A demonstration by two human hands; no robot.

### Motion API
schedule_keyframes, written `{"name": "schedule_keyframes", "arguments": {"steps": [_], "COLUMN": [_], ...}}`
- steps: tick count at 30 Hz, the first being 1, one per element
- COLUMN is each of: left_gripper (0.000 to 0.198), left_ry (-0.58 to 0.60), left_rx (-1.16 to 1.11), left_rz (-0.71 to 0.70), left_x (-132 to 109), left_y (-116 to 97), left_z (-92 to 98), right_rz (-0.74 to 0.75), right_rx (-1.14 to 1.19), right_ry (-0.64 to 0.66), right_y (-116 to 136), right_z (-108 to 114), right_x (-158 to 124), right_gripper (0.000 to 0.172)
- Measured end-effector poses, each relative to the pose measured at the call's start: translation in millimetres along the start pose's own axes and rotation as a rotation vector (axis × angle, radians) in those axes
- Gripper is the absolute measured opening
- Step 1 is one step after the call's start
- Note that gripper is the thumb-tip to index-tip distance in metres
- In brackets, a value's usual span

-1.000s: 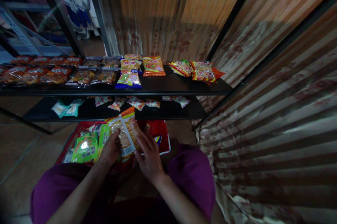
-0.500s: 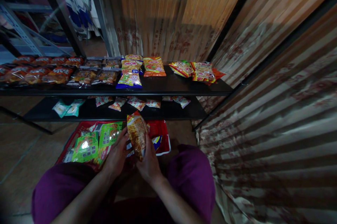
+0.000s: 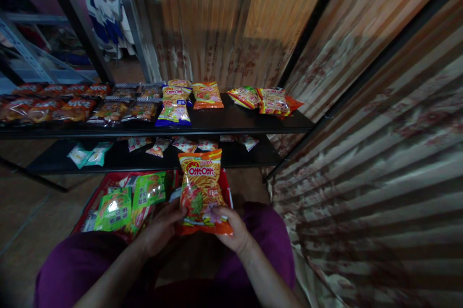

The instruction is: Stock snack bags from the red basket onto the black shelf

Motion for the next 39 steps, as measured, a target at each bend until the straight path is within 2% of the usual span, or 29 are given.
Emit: {"name": "schedule_keyframes", "arguments": {"steps": [3, 7, 12, 15, 17, 21, 25, 28, 33, 39], "left_gripper": [0.055, 0.053, 0.059, 0.063, 0.063, 0.067, 0.063, 0.059, 0.061, 0.063], "left_ry": [-0.012, -0.069, -0.154, -0.18, -0.171, -0.065, -0.063, -0.06, -0.037, -0.244], "left_rx": [0.099, 0.2, 0.273, 0.274, 0.256, 0.231, 0.275, 0.324, 0.383, 0.508], "left_rz": [-0.093, -0.186, -0.224, -0.225, -0.225, -0.22, -0.253, -0.289, -0.402, -0.562], "left_x": [2, 12, 23, 24, 23, 22, 31, 48, 90, 160], "left_y": [-2, -7, -11, -10, -8, -6, -16, -34, -76, -137], "left_z": [-5.8, -6.3, -9.9, -13.6, -16.0, -23.8, -31.7, -46.0, -76.0, -82.3], "right_rz": [0.001, 0.08, 0.119, 0.106, 0.122, 0.2, 0.215, 0.255, 0.326, 0.444], "right_rx": [0.01, -0.066, -0.168, -0.26, -0.322, -0.367, -0.297, -0.262, -0.346, -0.388], "right_ry": [-0.018, -0.027, -0.049, -0.05, -0.065, -0.082, -0.084, -0.12, -0.198, -0.217], "right_y": [9, 27, 37, 38, 41, 50, 64, 90, 146, 223], "right_z": [2, 6, 13, 14, 17, 23, 25, 23, 22, 16], "right_x": [-4, -12, -19, -21, -22, -25, -25, -18, 9, 65], "right_gripper": [0.039, 0.065, 0.098, 0.109, 0.106, 0.086, 0.073, 0.063, 0.061, 0.043]}}
Point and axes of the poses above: each hand's wrist, its own x-axis towards the middle knuckle, its own z-axis out of the back of the hand, y = z × x, the point moved 7 cm from there along x, towards the middle knuckle, and after that the axes turned 1 degree about x, right-handed, at the moved point
